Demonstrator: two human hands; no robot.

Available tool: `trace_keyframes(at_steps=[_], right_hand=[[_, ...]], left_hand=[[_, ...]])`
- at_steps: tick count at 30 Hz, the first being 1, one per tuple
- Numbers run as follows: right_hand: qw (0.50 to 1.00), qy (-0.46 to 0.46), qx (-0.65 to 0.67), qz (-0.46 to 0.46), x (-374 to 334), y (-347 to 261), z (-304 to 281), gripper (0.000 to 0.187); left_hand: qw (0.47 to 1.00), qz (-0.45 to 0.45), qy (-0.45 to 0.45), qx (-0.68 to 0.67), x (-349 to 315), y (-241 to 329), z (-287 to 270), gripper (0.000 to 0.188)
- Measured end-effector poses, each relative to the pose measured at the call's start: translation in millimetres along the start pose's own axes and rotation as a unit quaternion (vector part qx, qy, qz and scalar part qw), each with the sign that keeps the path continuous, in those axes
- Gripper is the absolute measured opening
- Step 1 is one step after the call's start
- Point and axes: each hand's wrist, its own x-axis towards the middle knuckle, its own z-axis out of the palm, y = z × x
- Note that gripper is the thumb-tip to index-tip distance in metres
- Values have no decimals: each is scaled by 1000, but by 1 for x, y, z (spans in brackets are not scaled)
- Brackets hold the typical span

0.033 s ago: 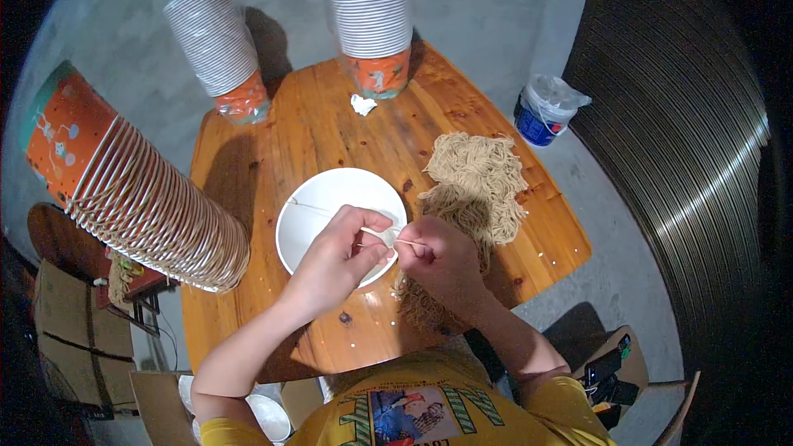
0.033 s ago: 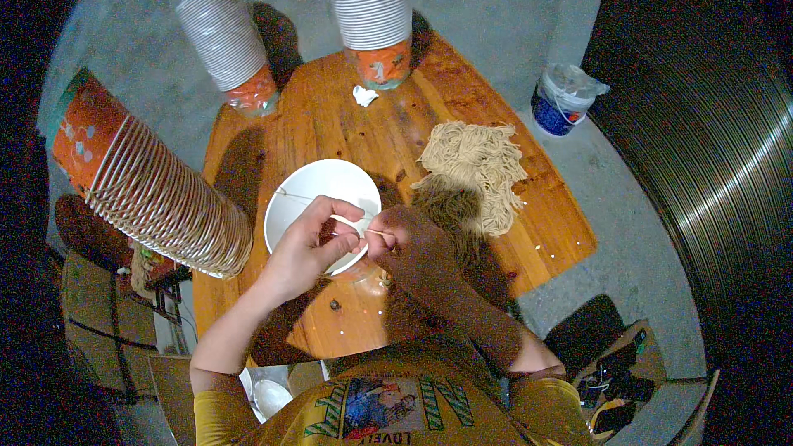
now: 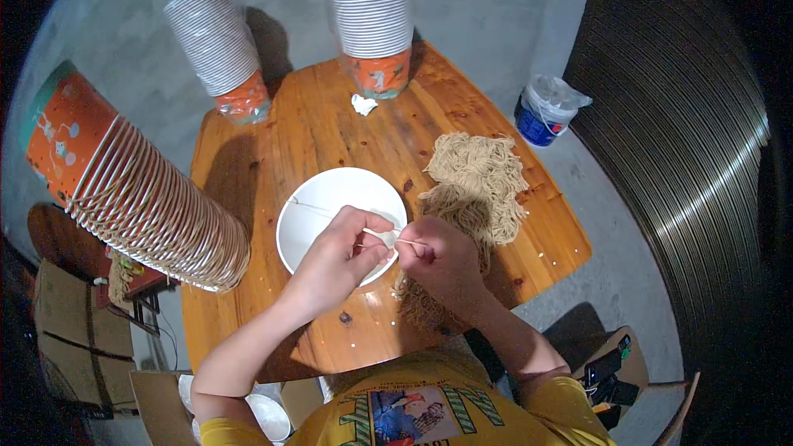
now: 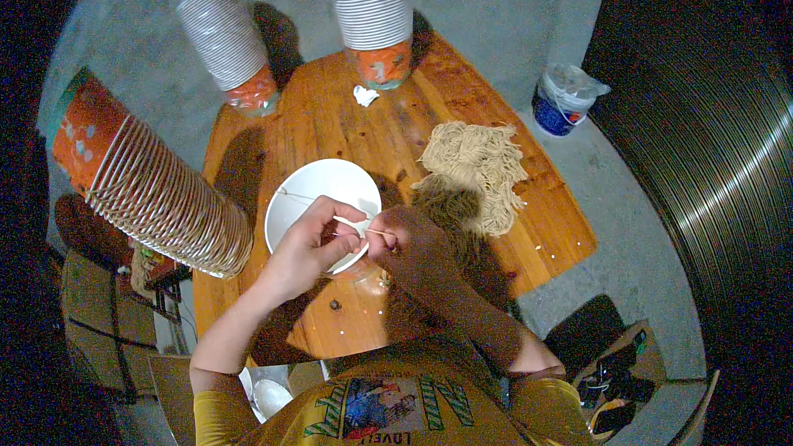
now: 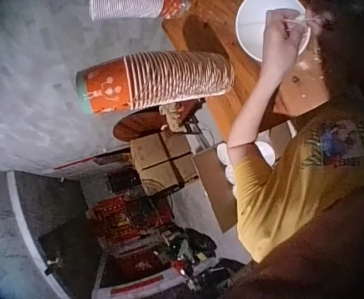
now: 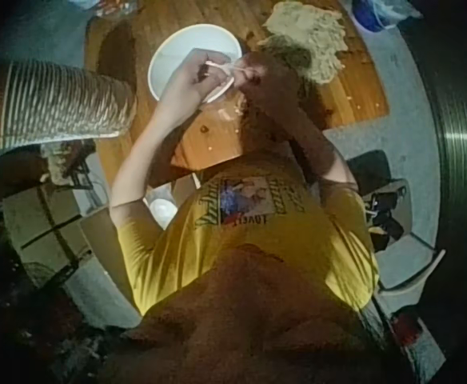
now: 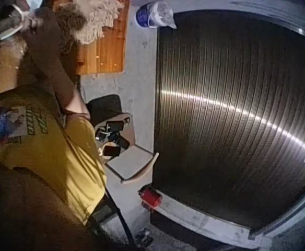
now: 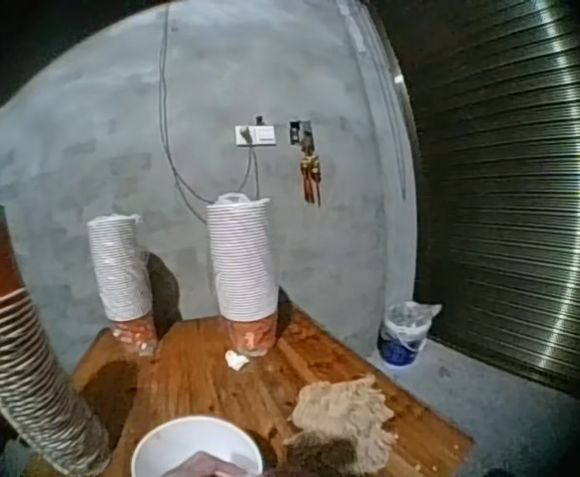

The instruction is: Stacking paper bowls into plastic bags and placing them into a cardboard box.

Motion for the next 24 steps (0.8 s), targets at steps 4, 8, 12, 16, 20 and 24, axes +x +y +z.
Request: trace_keyframes(at_steps=[4, 8, 12, 16, 20, 24], right_hand=[[1000, 7, -2, -3, 1, 1, 1, 7], [999, 22, -12, -33, 0, 6, 1, 8], [998, -9, -30, -59, -1, 7, -6, 17], [998, -11, -28, -57, 0, 7, -7, 16], [998, -23, -20, -59, 1, 8, -8, 16], [999, -36, -21, -30, 2, 4, -11, 17]], left_hand=[[999, 22, -3, 45, 1, 3, -2, 18], [999, 2, -32, 30, 6, -3, -2, 16], [994, -45, -104, 7, 13, 2, -8, 17], [985, -77, -134, -79, 20, -8, -9, 16], [982, -80, -146, -91, 21, -11, -8, 11], [996, -16, -86, 17, 15, 0, -7, 14]])
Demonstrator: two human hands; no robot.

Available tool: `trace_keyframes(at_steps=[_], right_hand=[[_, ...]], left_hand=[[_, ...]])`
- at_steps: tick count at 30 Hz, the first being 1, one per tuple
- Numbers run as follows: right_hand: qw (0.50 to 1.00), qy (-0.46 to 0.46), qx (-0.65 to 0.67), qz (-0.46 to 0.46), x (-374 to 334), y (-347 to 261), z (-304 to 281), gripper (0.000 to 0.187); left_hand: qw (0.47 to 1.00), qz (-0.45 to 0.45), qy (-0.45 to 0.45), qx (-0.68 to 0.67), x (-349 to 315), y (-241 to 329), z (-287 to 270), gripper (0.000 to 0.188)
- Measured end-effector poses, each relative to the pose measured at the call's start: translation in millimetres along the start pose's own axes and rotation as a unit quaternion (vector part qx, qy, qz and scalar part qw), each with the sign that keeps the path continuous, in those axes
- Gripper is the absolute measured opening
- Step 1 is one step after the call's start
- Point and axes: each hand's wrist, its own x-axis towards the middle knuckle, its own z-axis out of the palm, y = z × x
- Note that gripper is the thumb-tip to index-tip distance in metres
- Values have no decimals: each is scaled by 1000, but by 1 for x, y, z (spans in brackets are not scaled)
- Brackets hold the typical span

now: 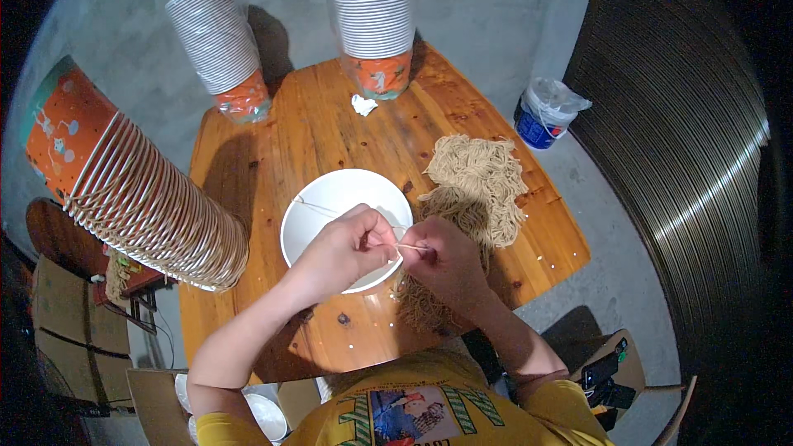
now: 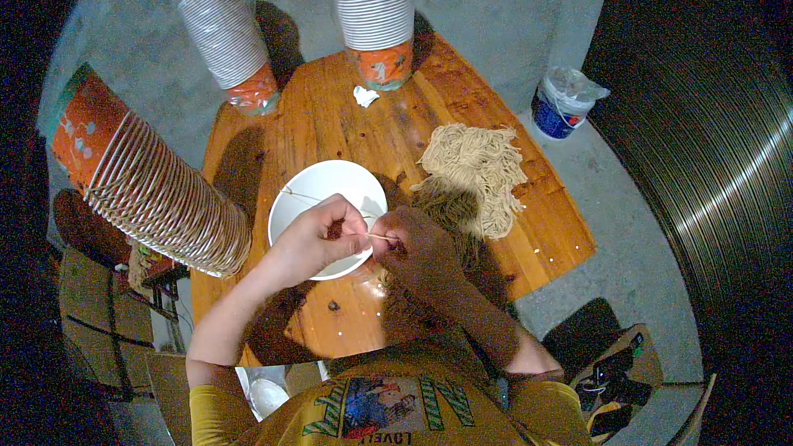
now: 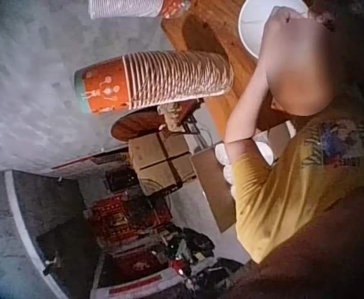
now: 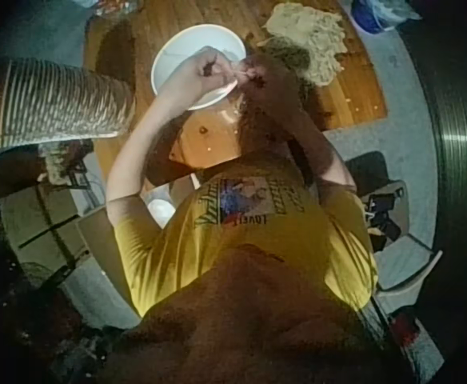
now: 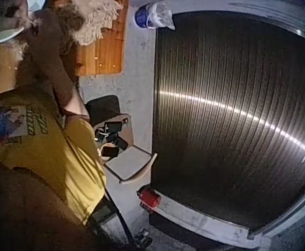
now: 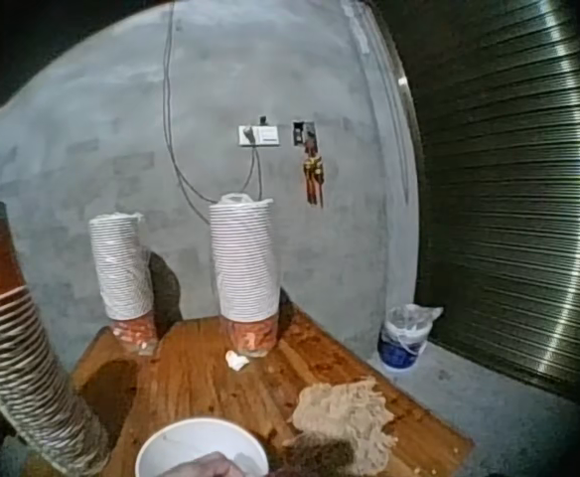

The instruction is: Stacking paper bowls into plastic bags and placing them into a cardboard box.

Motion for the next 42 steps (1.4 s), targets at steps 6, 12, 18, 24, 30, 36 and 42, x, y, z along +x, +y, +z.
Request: trace_keyframes(at_steps=[6, 12, 18, 24, 30, 36, 42], right_hand=[[1000, -1, 8, -26, 0, 1, 3, 17], [998, 38, 37, -33, -3, 5, 11, 7], [998, 43, 44, 3, -4, 6, 13, 6], [997, 59, 10, -47, -6, 9, 16, 7], [1000, 25, 5, -6, -7, 8, 9, 14], [999, 26, 30, 0, -4, 4, 9, 15], [996, 67, 12, -50, -5, 6, 12, 12]], left_hand=[[928, 192, 140, 286, -10, 11, 13, 13], [924, 188, 133, 304, -13, 13, 15, 12], [985, 80, 82, 131, -11, 10, 2, 21], [988, -33, -38, -148, 3, -5, -5, 17], [983, -67, -79, -149, 7, -9, -9, 12], [999, 33, 31, 29, -4, 4, 3, 9], [981, 108, 96, 126, -9, 9, 10, 10]])
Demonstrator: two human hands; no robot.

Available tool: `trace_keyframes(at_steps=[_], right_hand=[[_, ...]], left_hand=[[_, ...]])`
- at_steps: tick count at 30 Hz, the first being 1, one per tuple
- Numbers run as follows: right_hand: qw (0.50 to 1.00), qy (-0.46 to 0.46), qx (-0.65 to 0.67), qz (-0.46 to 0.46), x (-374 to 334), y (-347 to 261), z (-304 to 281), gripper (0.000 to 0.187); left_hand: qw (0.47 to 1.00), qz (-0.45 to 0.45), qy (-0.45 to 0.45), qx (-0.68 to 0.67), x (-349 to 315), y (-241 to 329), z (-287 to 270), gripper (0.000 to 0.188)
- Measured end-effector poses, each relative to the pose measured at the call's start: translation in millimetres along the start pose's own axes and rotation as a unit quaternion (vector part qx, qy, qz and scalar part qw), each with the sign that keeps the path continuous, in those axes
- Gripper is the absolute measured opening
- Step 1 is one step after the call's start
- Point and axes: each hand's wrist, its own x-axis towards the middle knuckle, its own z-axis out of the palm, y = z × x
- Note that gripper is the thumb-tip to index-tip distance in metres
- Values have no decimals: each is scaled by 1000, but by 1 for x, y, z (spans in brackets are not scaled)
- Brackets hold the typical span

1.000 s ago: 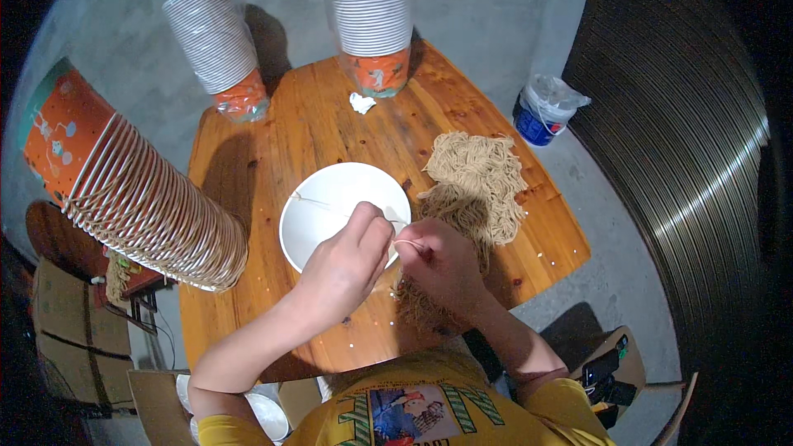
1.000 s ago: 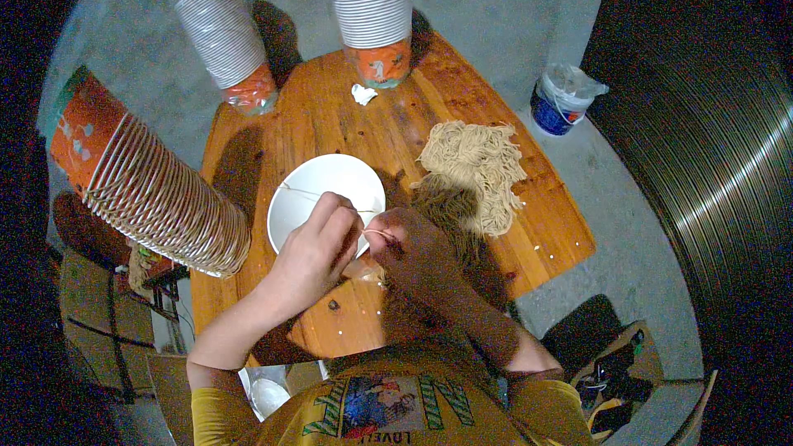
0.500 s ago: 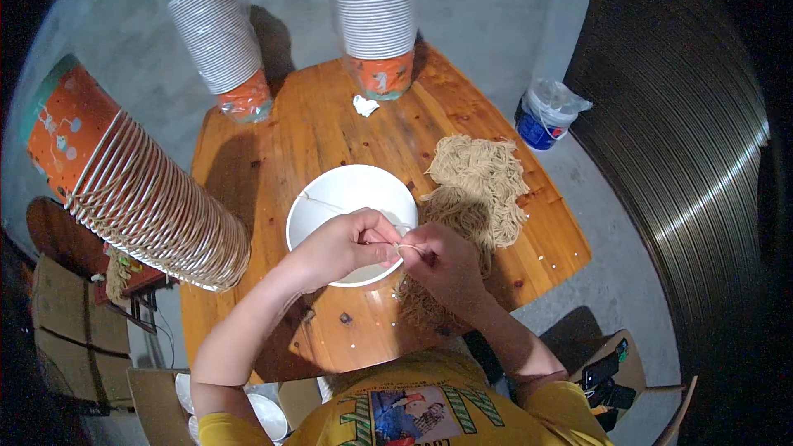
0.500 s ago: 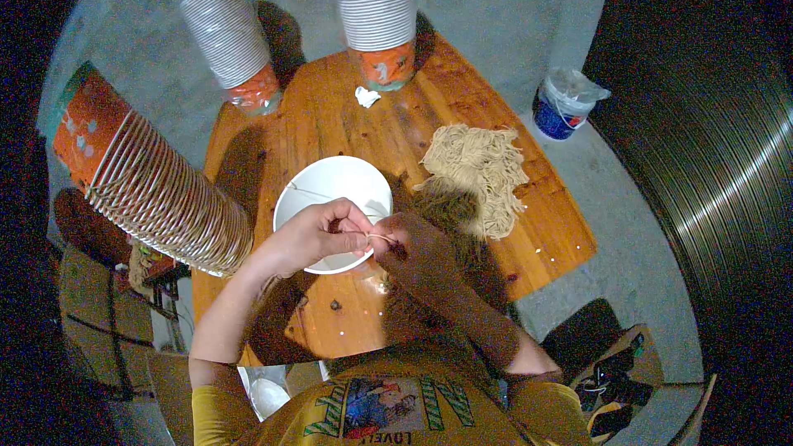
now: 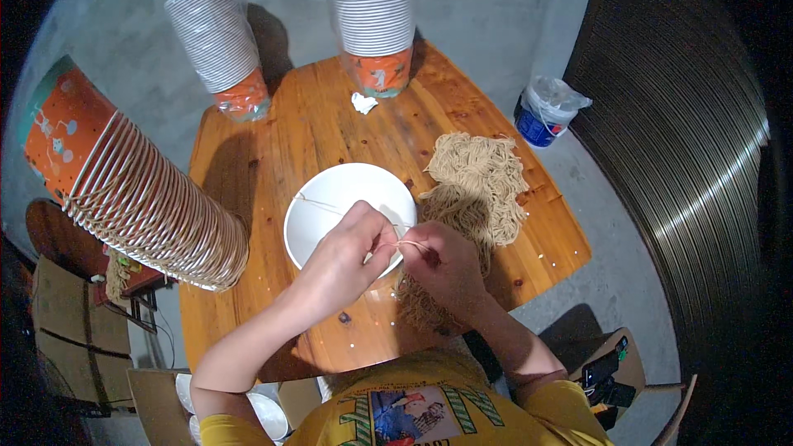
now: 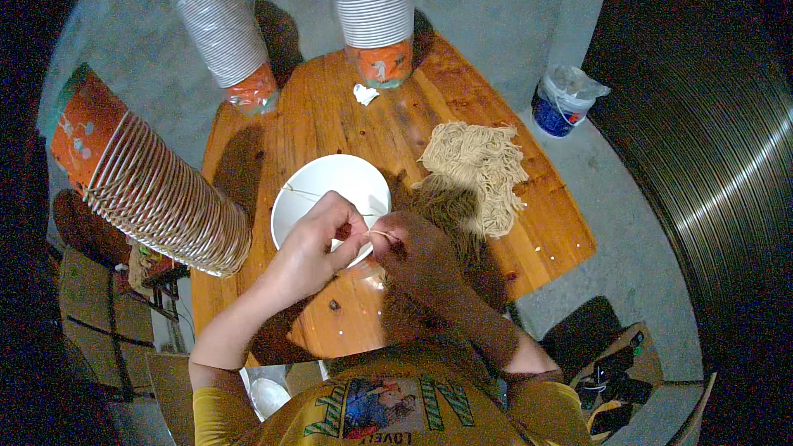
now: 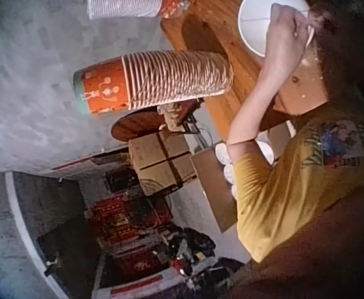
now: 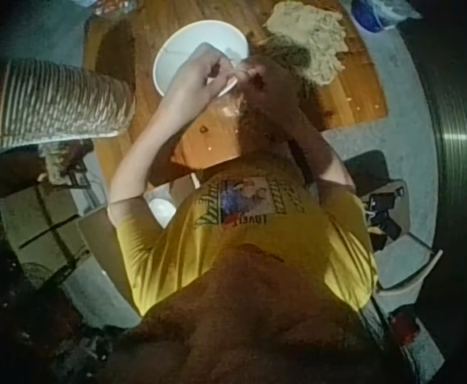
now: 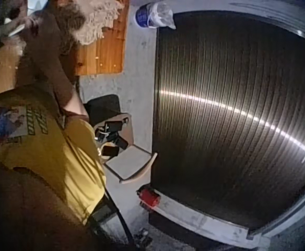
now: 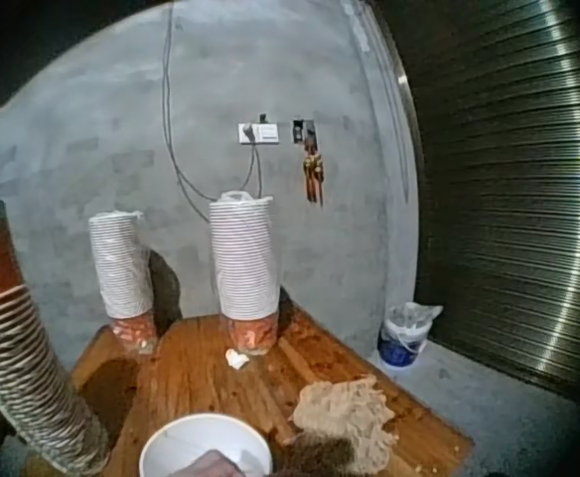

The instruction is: Stacking paper bowls into plastic bags and placing them into a cardboard box.

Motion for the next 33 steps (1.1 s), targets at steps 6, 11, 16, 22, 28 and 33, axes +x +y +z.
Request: trace_keyframes(at_steps=[6, 11, 16, 22, 28, 33], right_hand=[[999, -12, -4, 50, -1, -4, -1, 11], [999, -19, -12, 43, -2, -4, -3, 11], [999, -28, -15, 2, 0, -4, -4, 11], [999, -15, -21, -45, -1, -2, -4, 15], [1000, -28, 4, -13, -1, -6, -4, 14], [998, -49, 10, 28, -1, -8, -5, 12]], left_hand=[[982, -105, -74, -135, -3, -11, -5, 21], [977, -119, -81, -159, 0, -8, -4, 20], [999, -32, -17, -26, 1, -12, -2, 10], [986, -103, -3, -128, -2, -5, 8, 6], [982, -122, -32, -139, 0, -4, 4, 7], [985, -106, 20, -134, -1, -11, 5, 6]])
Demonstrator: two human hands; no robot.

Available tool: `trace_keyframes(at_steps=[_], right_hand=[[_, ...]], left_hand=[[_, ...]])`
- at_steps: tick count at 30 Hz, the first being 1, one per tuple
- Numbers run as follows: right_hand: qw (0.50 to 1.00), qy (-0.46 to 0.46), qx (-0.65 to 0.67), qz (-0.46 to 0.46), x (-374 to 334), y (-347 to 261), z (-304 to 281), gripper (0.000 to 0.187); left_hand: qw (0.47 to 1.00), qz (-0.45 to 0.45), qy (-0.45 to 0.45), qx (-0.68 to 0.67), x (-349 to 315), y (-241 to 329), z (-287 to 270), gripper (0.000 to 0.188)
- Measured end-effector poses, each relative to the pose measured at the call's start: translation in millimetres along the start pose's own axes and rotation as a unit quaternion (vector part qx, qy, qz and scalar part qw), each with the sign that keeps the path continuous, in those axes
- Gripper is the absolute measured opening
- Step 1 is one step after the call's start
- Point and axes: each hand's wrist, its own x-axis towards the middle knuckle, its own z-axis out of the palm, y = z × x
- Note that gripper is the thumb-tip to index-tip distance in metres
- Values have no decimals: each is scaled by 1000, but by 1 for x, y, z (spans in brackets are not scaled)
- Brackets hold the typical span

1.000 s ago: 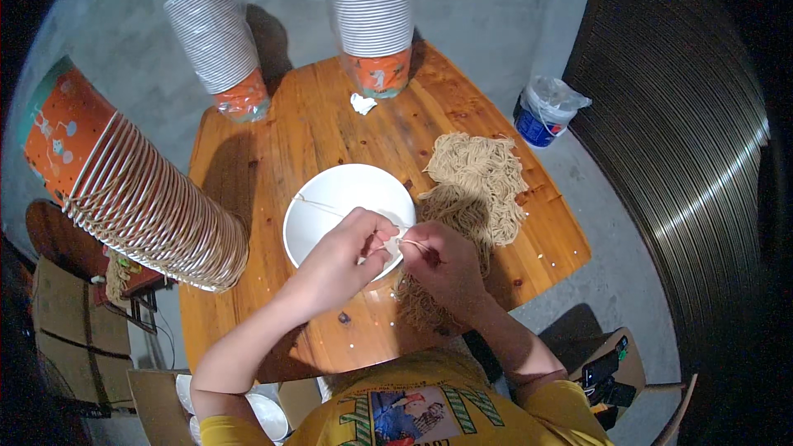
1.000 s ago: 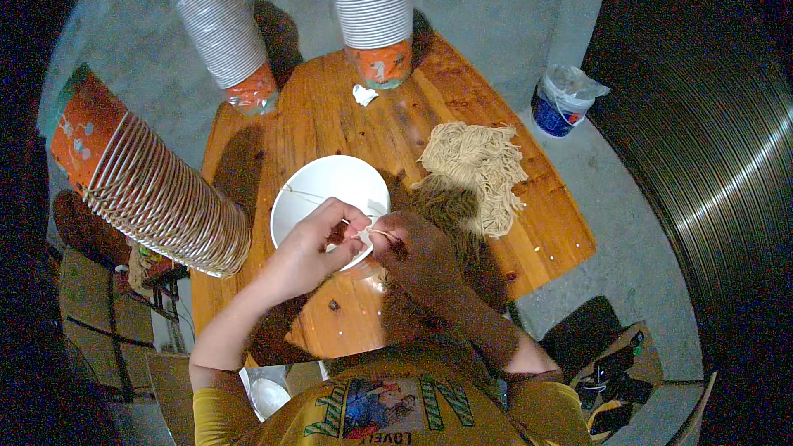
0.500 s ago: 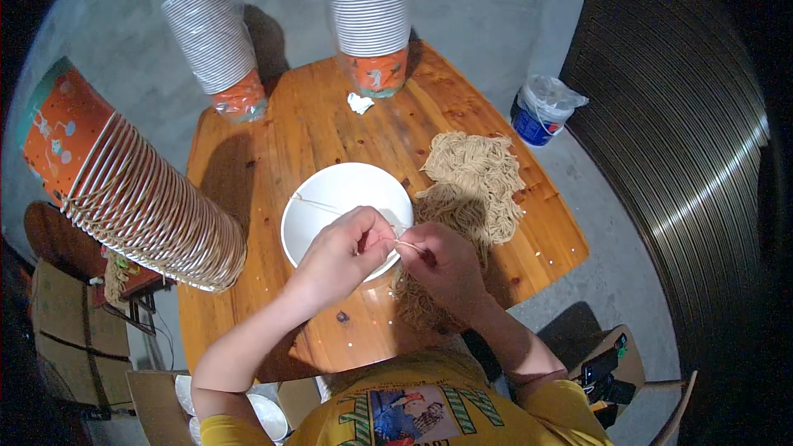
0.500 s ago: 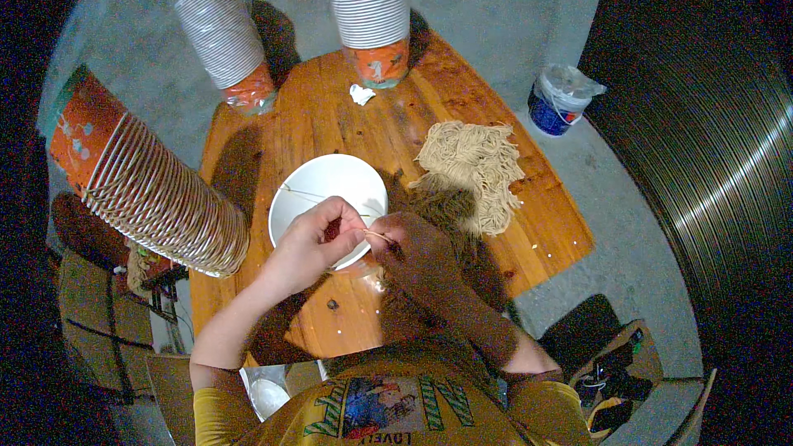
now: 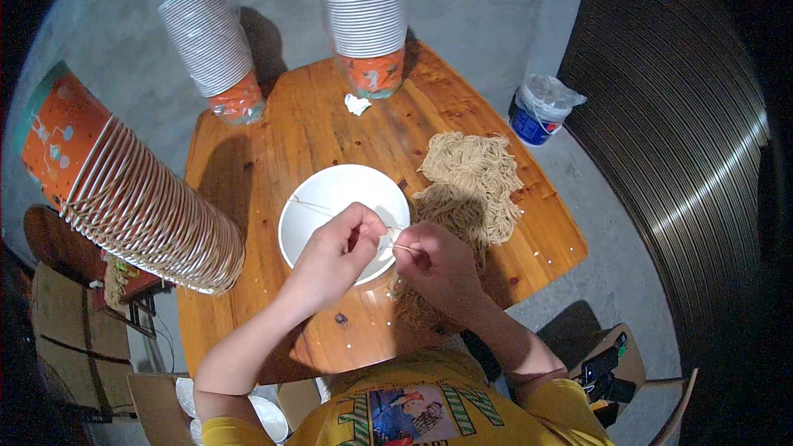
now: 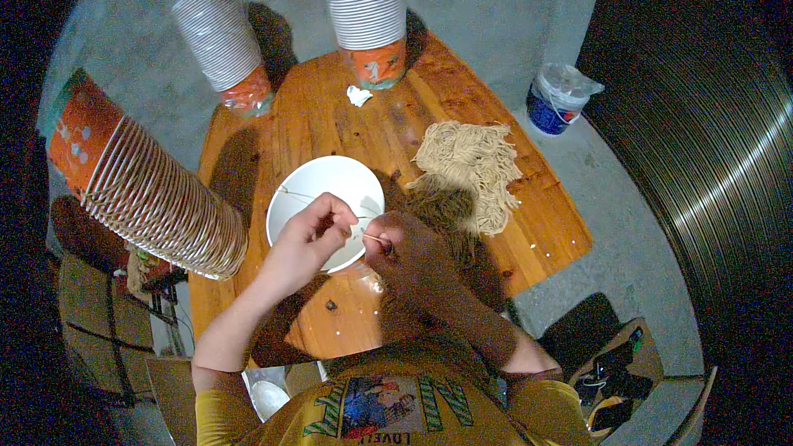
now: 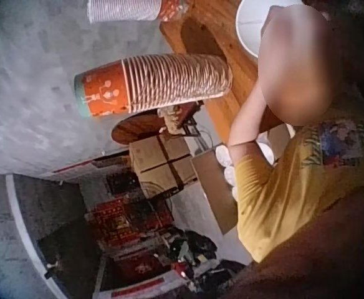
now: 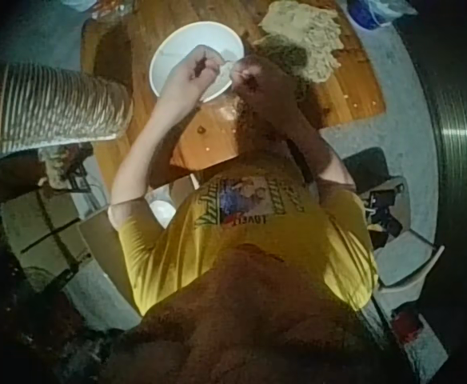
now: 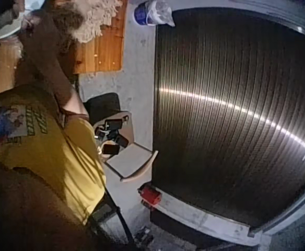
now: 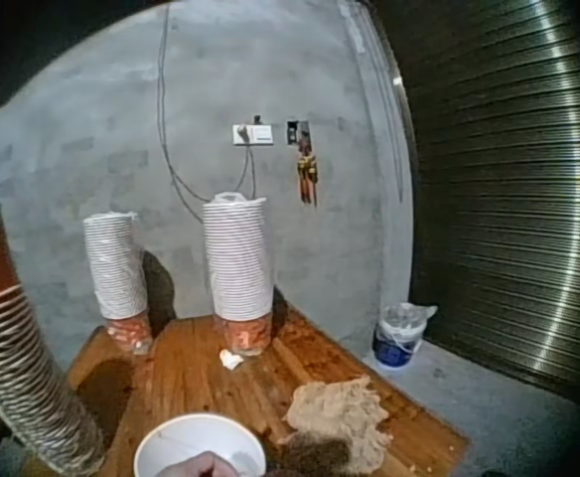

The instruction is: Stacking paper bowls into plastic bags and placing them into a cardboard box.

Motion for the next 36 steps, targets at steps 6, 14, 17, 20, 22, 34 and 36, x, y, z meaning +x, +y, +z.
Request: trace_keyframes(at_steps=[6, 14, 17, 20, 22, 34, 36], right_hand=[[999, 27, -4, -28, -1, 5, 4, 13], [999, 23, -3, -31, 0, 2, 1, 13], [1000, 12, 5, -9, 0, 1, 1, 13], [999, 14, -24, -20, 2, -3, -1, 14], [999, 7, -27, -25, 3, -5, -3, 15], [998, -15, -49, -37, 1, -3, -5, 22], [998, -7, -48, -39, 2, -4, -5, 21]], left_hand=[[996, 23, -16, 80, -8, 17, -3, 18], [1000, -9, -20, 15, -4, 4, 3, 7], [998, -41, -30, -22, -3, 9, 2, 4], [996, -36, -35, -78, 0, 2, 2, 4], [994, -38, -42, -94, 2, -1, 3, 5], [998, -19, 9, -54, 0, 3, 10, 5], [999, -22, 10, -49, 1, 4, 11, 5]])
